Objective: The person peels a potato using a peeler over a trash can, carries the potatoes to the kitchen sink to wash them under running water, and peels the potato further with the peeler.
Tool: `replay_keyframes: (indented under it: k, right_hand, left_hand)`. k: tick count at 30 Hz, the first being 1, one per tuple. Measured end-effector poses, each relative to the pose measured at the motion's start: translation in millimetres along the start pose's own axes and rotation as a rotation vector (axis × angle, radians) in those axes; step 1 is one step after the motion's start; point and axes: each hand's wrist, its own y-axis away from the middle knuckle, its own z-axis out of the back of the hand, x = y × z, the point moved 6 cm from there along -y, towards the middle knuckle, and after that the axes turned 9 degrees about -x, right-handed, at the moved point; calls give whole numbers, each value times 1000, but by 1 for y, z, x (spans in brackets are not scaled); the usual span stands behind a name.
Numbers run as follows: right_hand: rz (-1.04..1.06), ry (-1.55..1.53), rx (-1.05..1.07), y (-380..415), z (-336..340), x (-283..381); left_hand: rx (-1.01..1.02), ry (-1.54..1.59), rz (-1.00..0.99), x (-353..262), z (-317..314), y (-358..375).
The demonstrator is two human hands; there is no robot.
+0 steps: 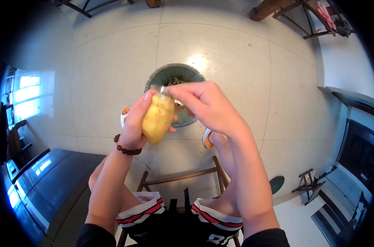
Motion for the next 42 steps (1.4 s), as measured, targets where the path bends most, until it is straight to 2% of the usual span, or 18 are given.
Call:
replay_keyframes:
  k: [4,6,10,12,13,15,20,22,28,30,32,34,37,42]
  right_hand:
    - [-52,-5,37,-2,8,-6]
    - [-71,-69,-79,-3,13,-10]
    - [-68,-145,-96,-3,17,-9]
    - [-16,52,-118,-3,17,-7]
    - [-15,50,-117,-3,16,-7]
    - [-36,338,-149,-3,20,-13]
    - [-20,293,-93,-3,17,-13]
    - [-51,269,-102,-3,16,-15]
    - [-49,67,-93,-5,10,-10]
    - [35,129,-82,-5,9,-10]
    - [24,102,-89,-6,7,-12]
    - [13,74,-95,-4,3,-6]
    - [-49,37,-72,-1,-1,0]
    - [-8,83,-84,-1,1,-3]
  left_hand:
    - [73,90,17,2,-2,3]
    - [76,79,-12,2,-1,0]
    - [86,-19,-104,-3,1,-1]
    - [56,-55,-157,1,7,-3]
    - [27,-88,-212,0,9,-3]
    - [-9,-121,-231,-1,6,2]
    - [-24,-157,-247,0,12,-1]
    - [-94,113,-80,-1,10,1]
    - [-75,234,2,0,3,5]
    - [-50,197,-3,5,9,3]
    - [-24,161,-10,8,10,0]
    - [-20,-66,-212,0,8,-1]
    - [6,-92,-140,4,12,0]
    - [16,-26,-192,6,7,-1]
